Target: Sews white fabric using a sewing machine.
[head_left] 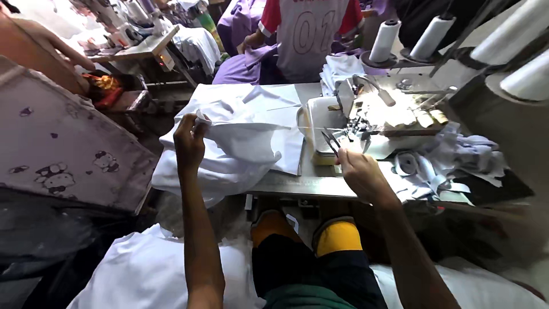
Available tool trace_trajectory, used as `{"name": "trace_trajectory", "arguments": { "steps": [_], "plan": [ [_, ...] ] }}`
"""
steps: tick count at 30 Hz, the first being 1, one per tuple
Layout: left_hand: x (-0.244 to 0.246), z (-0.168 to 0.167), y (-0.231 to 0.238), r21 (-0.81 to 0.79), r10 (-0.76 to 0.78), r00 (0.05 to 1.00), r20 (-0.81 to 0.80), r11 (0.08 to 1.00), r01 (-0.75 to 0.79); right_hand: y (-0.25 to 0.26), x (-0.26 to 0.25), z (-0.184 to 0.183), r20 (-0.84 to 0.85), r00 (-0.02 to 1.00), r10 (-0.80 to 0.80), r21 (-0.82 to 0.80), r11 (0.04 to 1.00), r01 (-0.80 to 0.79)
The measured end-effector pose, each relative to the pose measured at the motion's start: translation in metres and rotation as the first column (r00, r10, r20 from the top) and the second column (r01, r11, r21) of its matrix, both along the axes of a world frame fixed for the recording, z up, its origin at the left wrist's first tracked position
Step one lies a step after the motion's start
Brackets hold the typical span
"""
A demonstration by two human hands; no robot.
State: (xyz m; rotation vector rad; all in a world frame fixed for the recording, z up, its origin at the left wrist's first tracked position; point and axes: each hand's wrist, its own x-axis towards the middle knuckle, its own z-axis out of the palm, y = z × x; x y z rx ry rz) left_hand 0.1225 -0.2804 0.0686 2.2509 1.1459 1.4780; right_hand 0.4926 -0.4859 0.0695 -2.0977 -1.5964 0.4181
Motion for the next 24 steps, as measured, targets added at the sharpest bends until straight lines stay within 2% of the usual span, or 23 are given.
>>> {"name": "trace_trajectory", "arguments": {
  "steps": [3,7,12,18,24],
  "plan": [
    [-0.03,-0.037,-0.023,-0.123,0.035,0.999,0.04,0.992,-0.03,-0.028,-0.009,-0.016,0.072,0.996,0.057,0.008,0.998,-0.058],
    [-0.035,-0.067,-0.032,-0.152,0.039,0.997,0.062,0.988,-0.029,-0.035,-0.012,-0.017,-0.036,0.998,0.053,0.012,0.999,-0.053],
    [-0.031,-0.068,-0.033,-0.146,0.083,0.995,0.05,0.986,-0.075,-0.011,-0.016,-0.003,-0.051,0.999,0.006,-0.072,0.997,-0.01],
    [-0.04,-0.072,-0.03,-0.189,0.132,0.988,0.075,0.975,-0.116,0.021,-0.036,0.007,0.055,0.998,0.033,-0.157,0.987,-0.024],
    [-0.041,-0.077,-0.029,-0.207,0.099,0.988,0.122,0.976,-0.073,0.039,-0.044,0.011,0.157,0.987,-0.037,-0.099,0.994,0.053]
  ]
}}
